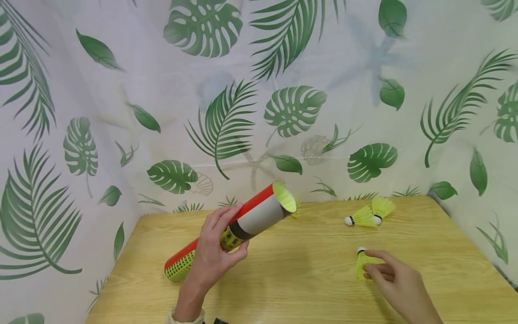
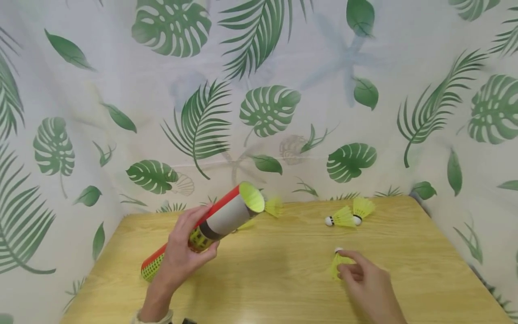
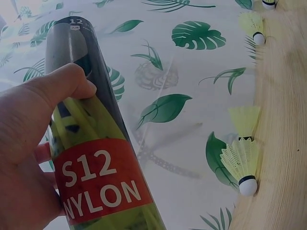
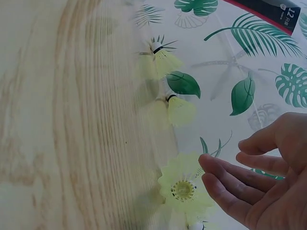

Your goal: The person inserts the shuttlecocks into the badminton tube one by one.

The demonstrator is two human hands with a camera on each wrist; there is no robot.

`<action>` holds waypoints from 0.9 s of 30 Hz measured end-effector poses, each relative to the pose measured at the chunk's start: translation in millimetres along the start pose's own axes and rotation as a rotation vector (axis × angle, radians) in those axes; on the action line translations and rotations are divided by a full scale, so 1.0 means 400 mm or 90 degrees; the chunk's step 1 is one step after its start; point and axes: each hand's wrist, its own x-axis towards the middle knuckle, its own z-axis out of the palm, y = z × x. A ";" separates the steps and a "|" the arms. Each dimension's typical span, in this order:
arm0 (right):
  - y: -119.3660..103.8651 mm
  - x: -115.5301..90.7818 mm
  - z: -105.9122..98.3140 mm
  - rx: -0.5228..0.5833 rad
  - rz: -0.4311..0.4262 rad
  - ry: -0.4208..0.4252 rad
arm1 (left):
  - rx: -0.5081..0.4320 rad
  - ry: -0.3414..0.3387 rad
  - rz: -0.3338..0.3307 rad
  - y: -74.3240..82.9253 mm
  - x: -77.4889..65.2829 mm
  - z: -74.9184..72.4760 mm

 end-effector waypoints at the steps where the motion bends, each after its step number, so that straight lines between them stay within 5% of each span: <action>1: 0.001 0.002 0.001 0.000 0.007 -0.006 | 0.000 0.001 -0.001 0.000 -0.002 0.000; 15: 0.037 0.027 0.018 -0.023 0.004 -0.007 | -0.008 0.002 -0.001 -0.002 -0.003 -0.005; 27: -0.005 0.028 0.000 -0.051 -0.132 0.194 | -0.011 0.004 -0.001 0.005 0.002 -0.010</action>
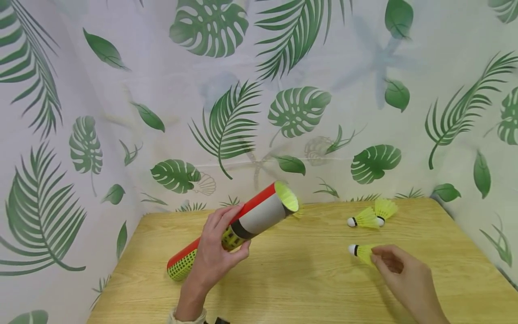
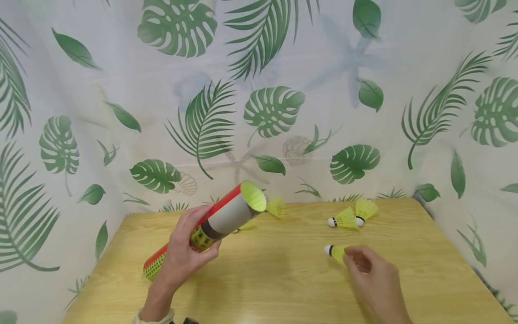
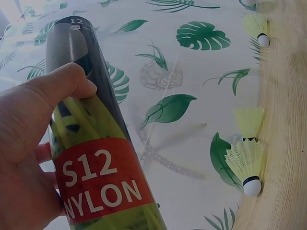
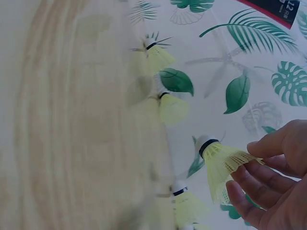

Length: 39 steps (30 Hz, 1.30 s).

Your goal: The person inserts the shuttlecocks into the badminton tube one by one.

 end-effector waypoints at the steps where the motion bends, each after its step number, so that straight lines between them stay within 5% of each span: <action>1: -0.005 0.003 -0.003 0.003 -0.013 0.010 | -0.001 0.001 0.002 0.000 0.000 0.000; 16: -0.081 0.053 -0.037 0.084 -0.113 0.076 | -0.003 -0.006 -0.001 0.000 -0.004 -0.001; 25: -0.150 0.083 -0.051 0.214 -0.111 0.100 | -0.010 -0.010 -0.002 0.000 -0.003 0.000; 39: -0.286 0.146 -0.064 0.390 -0.239 0.151 | -0.012 -0.016 0.001 0.004 -0.006 0.013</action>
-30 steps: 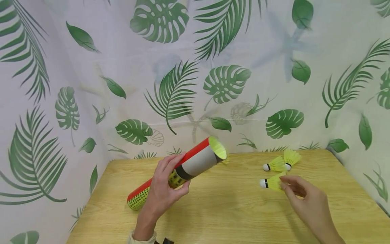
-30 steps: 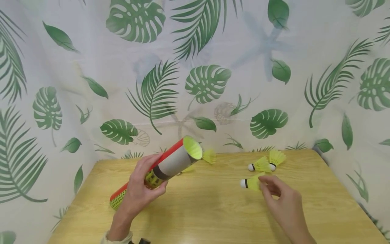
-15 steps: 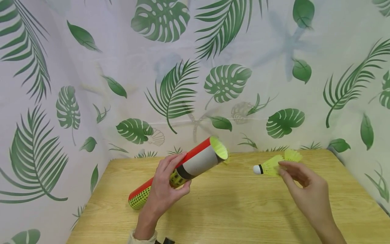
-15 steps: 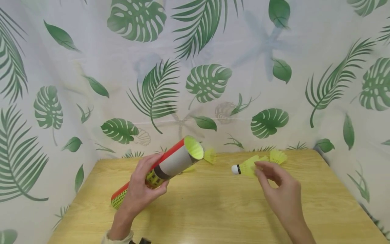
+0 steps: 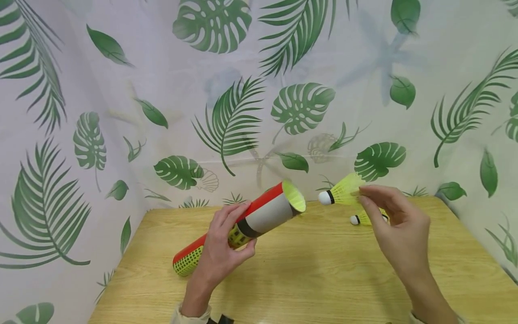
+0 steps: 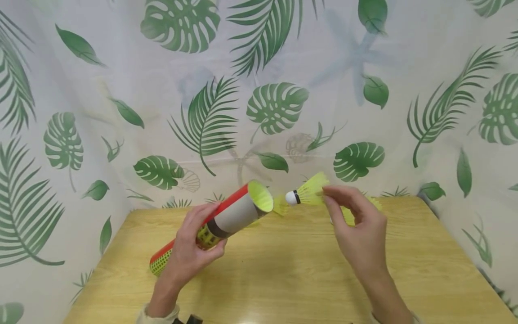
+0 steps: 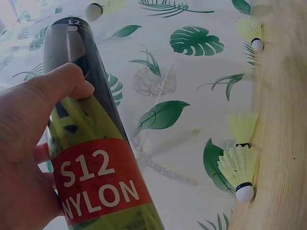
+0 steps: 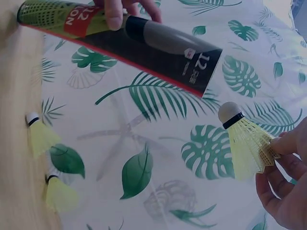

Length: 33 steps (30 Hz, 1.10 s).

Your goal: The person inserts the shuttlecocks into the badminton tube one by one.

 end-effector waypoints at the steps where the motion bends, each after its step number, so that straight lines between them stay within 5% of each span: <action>1: -0.003 0.006 0.006 0.019 -0.012 0.003 | 0.001 0.001 0.004 0.001 0.001 0.002; 11: -0.020 0.033 0.063 0.135 -0.061 -0.003 | -0.002 0.000 0.014 0.002 0.001 0.016; 33: -0.036 0.004 0.149 0.018 -0.079 -0.115 | -0.003 -0.006 0.004 0.004 -0.001 0.013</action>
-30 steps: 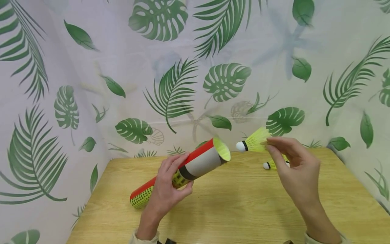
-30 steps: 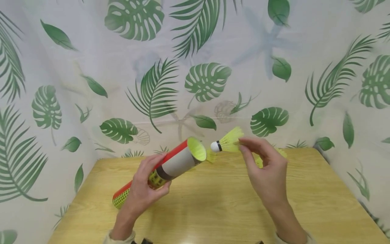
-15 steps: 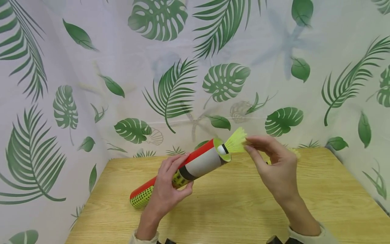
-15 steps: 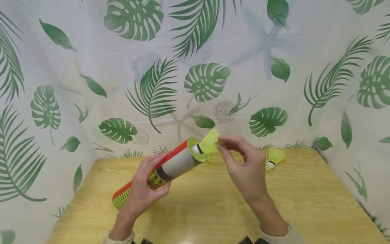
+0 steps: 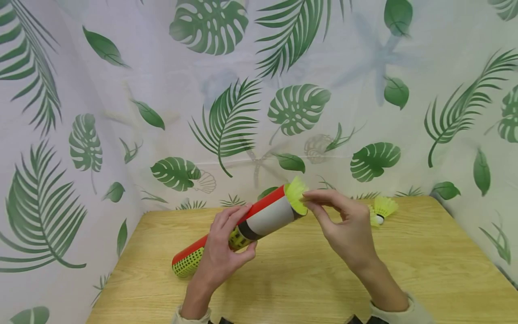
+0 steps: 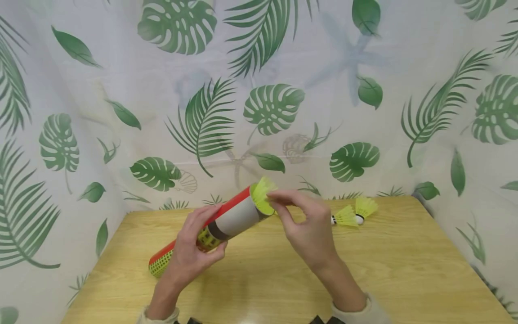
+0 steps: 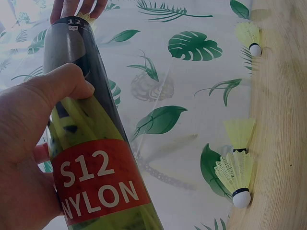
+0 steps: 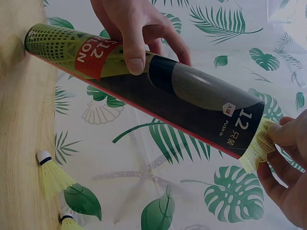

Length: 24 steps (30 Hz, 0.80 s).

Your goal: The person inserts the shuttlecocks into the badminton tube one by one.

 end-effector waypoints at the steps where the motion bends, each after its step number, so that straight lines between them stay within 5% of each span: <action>1: 0.000 0.000 0.002 0.002 0.002 -0.003 | 0.000 0.001 0.000 0.000 0.000 0.000; 16: 0.001 -0.006 0.023 -0.010 0.033 -0.076 | 0.002 0.005 -0.001 -0.001 -0.002 -0.002; 24: -0.009 0.005 0.022 0.041 0.041 -0.112 | -0.007 0.011 0.004 -0.003 0.000 -0.007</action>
